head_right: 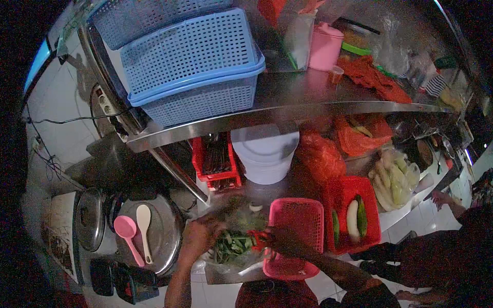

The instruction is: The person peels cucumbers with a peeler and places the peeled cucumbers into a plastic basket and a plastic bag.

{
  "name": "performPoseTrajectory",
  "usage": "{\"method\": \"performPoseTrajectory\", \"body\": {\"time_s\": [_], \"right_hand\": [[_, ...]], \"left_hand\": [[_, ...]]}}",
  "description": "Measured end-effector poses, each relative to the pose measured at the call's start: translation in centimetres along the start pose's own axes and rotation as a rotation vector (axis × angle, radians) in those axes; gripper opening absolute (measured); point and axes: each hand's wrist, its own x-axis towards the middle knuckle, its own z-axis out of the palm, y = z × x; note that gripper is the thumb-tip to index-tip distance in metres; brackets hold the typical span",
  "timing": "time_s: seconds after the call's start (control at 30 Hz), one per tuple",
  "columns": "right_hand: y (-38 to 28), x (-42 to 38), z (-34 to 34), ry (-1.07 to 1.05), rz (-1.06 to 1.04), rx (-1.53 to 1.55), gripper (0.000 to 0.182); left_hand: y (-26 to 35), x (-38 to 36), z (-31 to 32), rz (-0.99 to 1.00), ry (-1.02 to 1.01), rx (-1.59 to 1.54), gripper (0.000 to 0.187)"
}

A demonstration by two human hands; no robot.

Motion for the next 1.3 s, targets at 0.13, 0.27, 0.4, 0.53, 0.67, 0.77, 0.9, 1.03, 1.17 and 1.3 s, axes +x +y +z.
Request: {"method": "performPoseTrajectory", "body": {"time_s": [0.13,0.27,0.4,0.53,0.67,0.77,0.9,1.03,1.17,1.3], "right_hand": [[-6.3,2.0,-0.2,0.077,-0.404,0.330,0.042],[-3.2,6.5,-1.5,0.367,-0.226,0.181,0.041],[6.1,14.8,-5.2,0.531,-0.480,-0.127,0.038],[19.0,27.1,-2.0,0.107,-0.524,-0.568,0.033],[24.3,33.4,1.4,-0.001,-0.850,-0.679,0.029],[22.8,34.3,1.0,-0.154,-0.581,-0.882,0.027],[17.5,27.2,-0.7,0.052,-0.598,-0.591,0.027],[4.6,16.4,-8.5,0.006,-0.576,-0.224,0.029],[-5.3,6.7,-7.8,-0.150,-0.656,0.262,0.052],[-6.1,7.3,0.7,0.004,-0.852,0.312,0.045]], "left_hand": [[0.5,3.6,-1.6,-0.007,0.341,-0.445,0.016],[-1.4,3.7,-1.7,-0.013,0.364,-0.538,0.022],[-0.3,1.1,-3.4,-0.004,0.292,-0.470,0.037],[2.7,-1.4,-5.5,-0.081,0.280,-0.186,0.049],[-1.7,-3.9,-1.5,-0.329,0.311,0.035,0.047],[-4.0,-3.5,-0.4,-0.239,0.280,-0.069,0.019],[-1.8,0.2,-1.6,-0.355,0.542,-0.729,0.011],[-2.8,0.5,-0.8,-0.320,0.627,-0.773,0.012],[-3.3,1.3,-1.3,-0.357,0.630,-0.795,0.007],[-2.7,2.5,-1.7,-0.257,0.612,-0.970,0.013]]}}
